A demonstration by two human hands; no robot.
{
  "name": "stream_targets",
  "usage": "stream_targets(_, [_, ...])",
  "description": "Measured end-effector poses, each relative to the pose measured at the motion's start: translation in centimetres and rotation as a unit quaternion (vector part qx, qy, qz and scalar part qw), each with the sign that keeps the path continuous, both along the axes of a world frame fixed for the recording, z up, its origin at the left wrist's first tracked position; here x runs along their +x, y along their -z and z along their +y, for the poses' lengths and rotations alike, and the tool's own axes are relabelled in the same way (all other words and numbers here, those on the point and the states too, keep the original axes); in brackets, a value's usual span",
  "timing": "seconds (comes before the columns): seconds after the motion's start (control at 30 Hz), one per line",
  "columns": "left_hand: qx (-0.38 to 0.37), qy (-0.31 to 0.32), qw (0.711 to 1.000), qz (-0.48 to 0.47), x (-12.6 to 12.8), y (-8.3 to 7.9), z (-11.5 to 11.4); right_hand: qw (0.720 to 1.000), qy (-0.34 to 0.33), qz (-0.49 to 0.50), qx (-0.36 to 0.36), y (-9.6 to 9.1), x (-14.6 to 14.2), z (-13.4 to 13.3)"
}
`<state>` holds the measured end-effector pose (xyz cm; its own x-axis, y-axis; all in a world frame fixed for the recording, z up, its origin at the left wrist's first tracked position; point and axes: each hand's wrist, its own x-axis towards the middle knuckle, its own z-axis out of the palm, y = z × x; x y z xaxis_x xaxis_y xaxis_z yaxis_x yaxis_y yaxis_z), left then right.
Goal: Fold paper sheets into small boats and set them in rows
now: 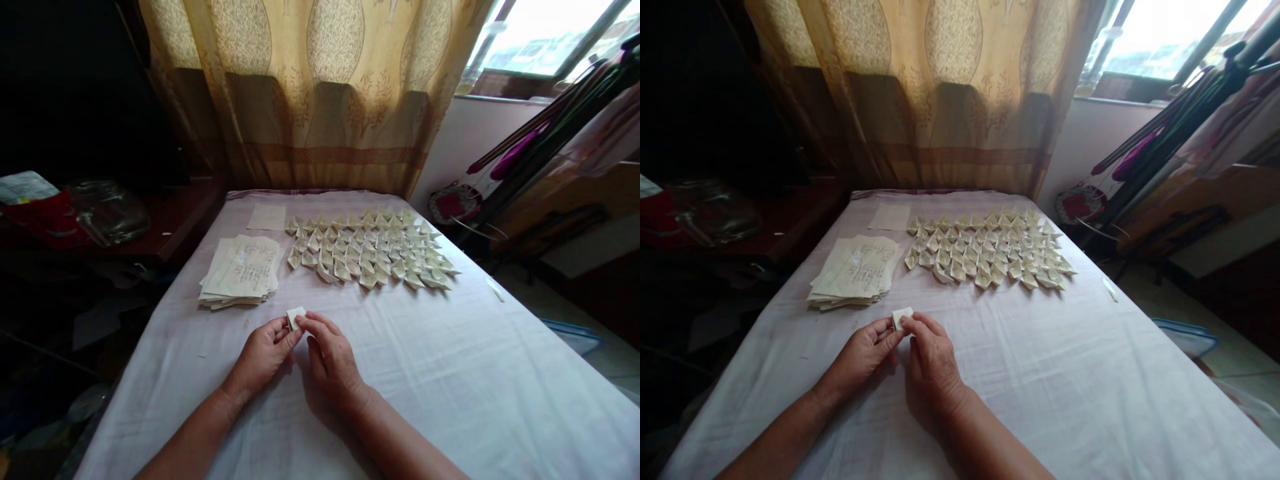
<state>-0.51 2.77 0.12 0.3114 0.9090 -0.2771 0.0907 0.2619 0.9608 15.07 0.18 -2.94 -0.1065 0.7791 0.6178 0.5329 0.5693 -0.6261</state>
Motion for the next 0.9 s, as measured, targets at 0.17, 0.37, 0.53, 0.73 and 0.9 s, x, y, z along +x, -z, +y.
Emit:
stream_targets(0.17, [-0.029, -0.025, 0.999, 0.024, 0.0, -0.1, 0.2, 0.995, -0.008, 0.078, -0.057, 0.3, 0.2, 0.2])
stream_targets(0.37, [-0.028, -0.022, 0.999, -0.005, -0.3, -0.3, 0.2, 0.931, 0.0, 0.261, -0.254, -1.2, 1.0, 1.3])
stream_targets(0.53, [-0.025, 0.009, 1.0, -0.008, -0.2, -0.1, 0.0, 0.864, -0.081, 0.309, -0.39, -2.5, 1.4, 1.4])
stream_targets(0.73, [-0.008, 0.006, 1.0, 0.013, 0.1, 0.3, -0.3, 0.838, -0.059, 0.356, -0.409, -2.3, 0.9, 1.4])
stream_targets(0.9, [0.008, -0.031, 0.998, 0.048, 0.3, 0.5, -0.2, 0.882, -0.023, 0.301, -0.362, -1.7, 0.7, 1.4])
